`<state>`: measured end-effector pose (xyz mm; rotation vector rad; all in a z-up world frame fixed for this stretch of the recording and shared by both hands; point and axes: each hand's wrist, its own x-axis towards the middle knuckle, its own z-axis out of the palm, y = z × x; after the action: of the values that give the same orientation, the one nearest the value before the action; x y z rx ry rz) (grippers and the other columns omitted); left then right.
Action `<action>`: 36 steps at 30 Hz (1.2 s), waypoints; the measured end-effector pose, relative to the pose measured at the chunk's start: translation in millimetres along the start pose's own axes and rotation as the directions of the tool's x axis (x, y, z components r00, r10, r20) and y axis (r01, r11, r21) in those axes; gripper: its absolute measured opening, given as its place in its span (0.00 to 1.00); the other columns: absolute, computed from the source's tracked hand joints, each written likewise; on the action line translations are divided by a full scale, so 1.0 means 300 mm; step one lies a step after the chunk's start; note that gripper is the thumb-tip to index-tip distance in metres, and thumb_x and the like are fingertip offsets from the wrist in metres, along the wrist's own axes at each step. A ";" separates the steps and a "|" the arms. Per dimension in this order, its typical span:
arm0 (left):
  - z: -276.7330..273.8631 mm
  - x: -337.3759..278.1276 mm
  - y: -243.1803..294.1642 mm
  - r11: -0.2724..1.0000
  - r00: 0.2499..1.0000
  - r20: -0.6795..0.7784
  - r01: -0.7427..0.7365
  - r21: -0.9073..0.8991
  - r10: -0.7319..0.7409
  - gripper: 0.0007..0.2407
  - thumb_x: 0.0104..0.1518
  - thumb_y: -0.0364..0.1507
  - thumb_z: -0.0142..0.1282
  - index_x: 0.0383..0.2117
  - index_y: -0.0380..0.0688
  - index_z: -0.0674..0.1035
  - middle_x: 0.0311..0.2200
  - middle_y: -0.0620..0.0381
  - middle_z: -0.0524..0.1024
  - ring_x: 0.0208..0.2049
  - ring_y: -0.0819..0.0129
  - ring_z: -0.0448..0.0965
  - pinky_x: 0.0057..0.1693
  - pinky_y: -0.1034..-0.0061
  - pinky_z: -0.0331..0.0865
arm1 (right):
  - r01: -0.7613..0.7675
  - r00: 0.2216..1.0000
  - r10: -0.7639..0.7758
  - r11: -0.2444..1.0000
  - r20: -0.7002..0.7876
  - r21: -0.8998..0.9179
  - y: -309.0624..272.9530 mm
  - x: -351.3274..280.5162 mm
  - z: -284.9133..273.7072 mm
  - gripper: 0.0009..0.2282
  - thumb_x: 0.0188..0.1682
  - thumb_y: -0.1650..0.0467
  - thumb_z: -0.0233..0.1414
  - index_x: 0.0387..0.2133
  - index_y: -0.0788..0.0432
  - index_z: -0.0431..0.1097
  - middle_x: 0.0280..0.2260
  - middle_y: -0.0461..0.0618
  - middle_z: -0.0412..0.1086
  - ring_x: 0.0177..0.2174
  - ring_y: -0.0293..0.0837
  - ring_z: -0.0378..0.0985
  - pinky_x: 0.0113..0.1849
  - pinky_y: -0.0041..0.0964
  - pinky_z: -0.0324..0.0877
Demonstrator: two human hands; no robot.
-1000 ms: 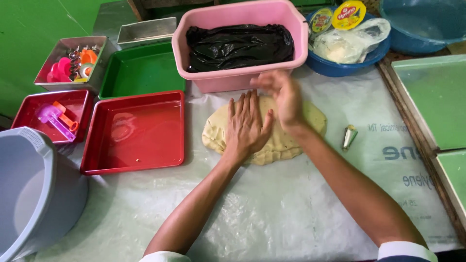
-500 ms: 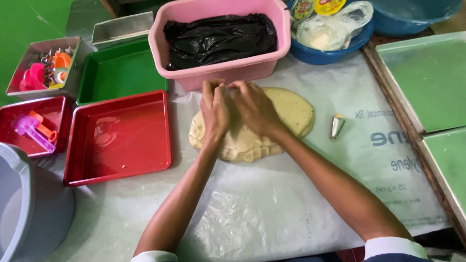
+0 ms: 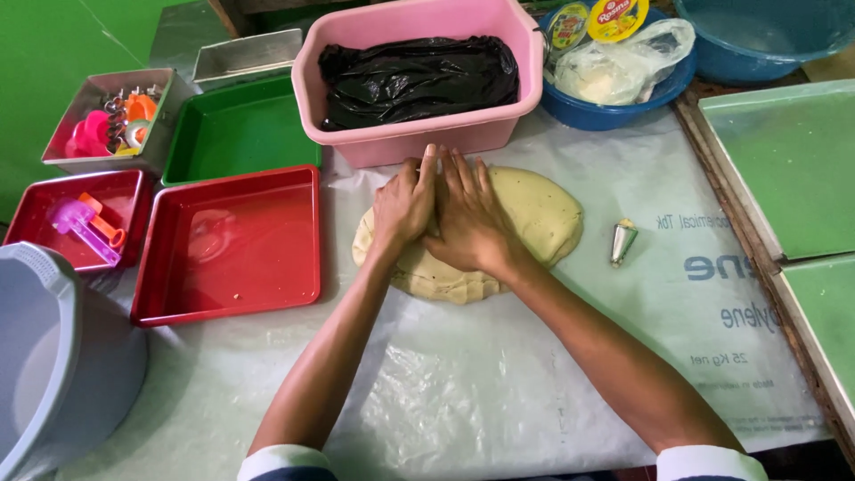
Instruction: Manually kneading a large piece of dough on a preparation table.
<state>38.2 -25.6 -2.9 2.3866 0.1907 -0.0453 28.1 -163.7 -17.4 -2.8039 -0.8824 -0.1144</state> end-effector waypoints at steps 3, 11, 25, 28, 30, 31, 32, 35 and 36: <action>0.020 0.018 -0.005 0.995 0.999 0.011 -0.031 0.094 0.030 0.35 0.64 0.60 0.22 0.46 0.43 0.78 0.45 0.35 0.80 0.58 0.41 0.74 0.65 0.47 0.58 | 0.007 1.000 -0.008 1.000 0.018 0.026 -0.015 -0.017 -0.010 0.43 0.40 0.51 0.51 0.62 0.73 0.56 0.70 0.69 0.41 0.69 0.64 0.36 0.65 0.62 0.32; 0.114 0.020 -0.132 0.870 0.937 -0.074 -0.286 0.402 0.343 0.25 0.68 0.48 0.24 0.43 0.45 0.75 0.39 0.48 0.77 0.50 0.50 0.76 0.56 0.55 0.66 | 0.076 0.996 -0.060 0.951 -0.061 0.301 0.078 -0.010 0.062 0.40 0.36 0.56 0.60 0.62 0.65 0.59 0.63 0.62 0.57 0.66 0.60 0.52 0.66 0.60 0.39; -0.024 -0.055 -0.046 0.882 0.984 -0.161 -0.011 -0.470 -0.073 0.28 0.67 0.52 0.27 0.49 0.52 0.82 0.48 0.48 0.81 0.59 0.46 0.72 0.66 0.54 0.58 | 0.236 0.799 -0.061 0.947 -0.599 0.217 -0.085 -0.084 0.005 0.27 0.45 0.62 0.51 0.58 0.59 0.62 0.58 0.66 0.60 0.58 0.63 0.62 0.59 0.69 0.49; -0.050 -0.045 -0.082 0.839 0.991 -0.136 -0.058 -0.541 -0.018 0.29 0.68 0.49 0.32 0.46 0.35 0.83 0.49 0.32 0.79 0.59 0.36 0.71 0.66 0.50 0.59 | 0.233 0.842 -0.211 0.972 -0.497 -0.018 -0.126 -0.098 0.016 0.33 0.48 0.55 0.51 0.64 0.59 0.56 0.66 0.67 0.49 0.66 0.67 0.50 0.60 0.78 0.38; -0.065 -0.037 -0.092 0.822 0.990 -0.130 -0.111 -0.558 0.045 0.17 0.67 0.39 0.43 0.44 0.41 0.84 0.44 0.42 0.83 0.55 0.47 0.79 0.61 0.56 0.67 | 0.214 0.883 -0.193 0.977 -0.427 0.000 -0.132 -0.098 0.004 0.32 0.50 0.51 0.50 0.60 0.61 0.59 0.67 0.68 0.47 0.67 0.67 0.46 0.60 0.80 0.38; -0.062 -0.025 -0.118 0.820 0.991 -0.128 -0.113 -0.562 0.049 0.17 0.67 0.39 0.43 0.44 0.41 0.84 0.44 0.42 0.83 0.55 0.47 0.79 0.61 0.56 0.67 | 0.210 0.884 -0.192 0.978 -0.426 -0.004 -0.135 -0.098 0.002 0.32 0.50 0.51 0.50 0.60 0.61 0.59 0.67 0.68 0.47 0.67 0.67 0.46 0.60 0.80 0.38; -0.057 -0.015 -0.144 0.886 0.978 -0.185 -0.170 -0.432 0.098 0.15 0.66 0.38 0.45 0.45 0.44 0.83 0.43 0.42 0.82 0.54 0.45 0.78 0.59 0.54 0.68 | 0.209 0.893 -0.192 0.978 -0.406 -0.004 -0.137 -0.102 0.002 0.34 0.50 0.49 0.48 0.61 0.62 0.58 0.67 0.68 0.46 0.67 0.67 0.45 0.60 0.80 0.37; -0.053 -0.023 -0.193 0.961 0.946 -0.281 -0.213 -0.175 0.158 0.13 0.66 0.36 0.47 0.44 0.44 0.82 0.41 0.40 0.81 0.50 0.41 0.78 0.56 0.51 0.69 | 0.203 0.910 -0.192 0.979 -0.367 -0.011 -0.137 -0.101 0.018 0.37 0.49 0.45 0.45 0.62 0.60 0.56 0.67 0.68 0.46 0.68 0.67 0.44 0.61 0.80 0.36; -0.052 -0.033 -0.206 0.980 0.931 -0.326 -0.190 -0.057 0.162 0.12 0.67 0.36 0.47 0.42 0.42 0.81 0.39 0.38 0.80 0.47 0.38 0.79 0.54 0.50 0.69 | 0.199 0.919 -0.191 0.980 -0.344 -0.013 -0.136 -0.100 0.027 0.38 0.48 0.43 0.44 0.63 0.58 0.54 0.67 0.68 0.45 0.68 0.66 0.44 0.61 0.80 0.35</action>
<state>18.8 28.6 -32.2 2.3009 0.1258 0.4298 -19.8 -146.1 -22.7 -2.5520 -1.0591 -0.6012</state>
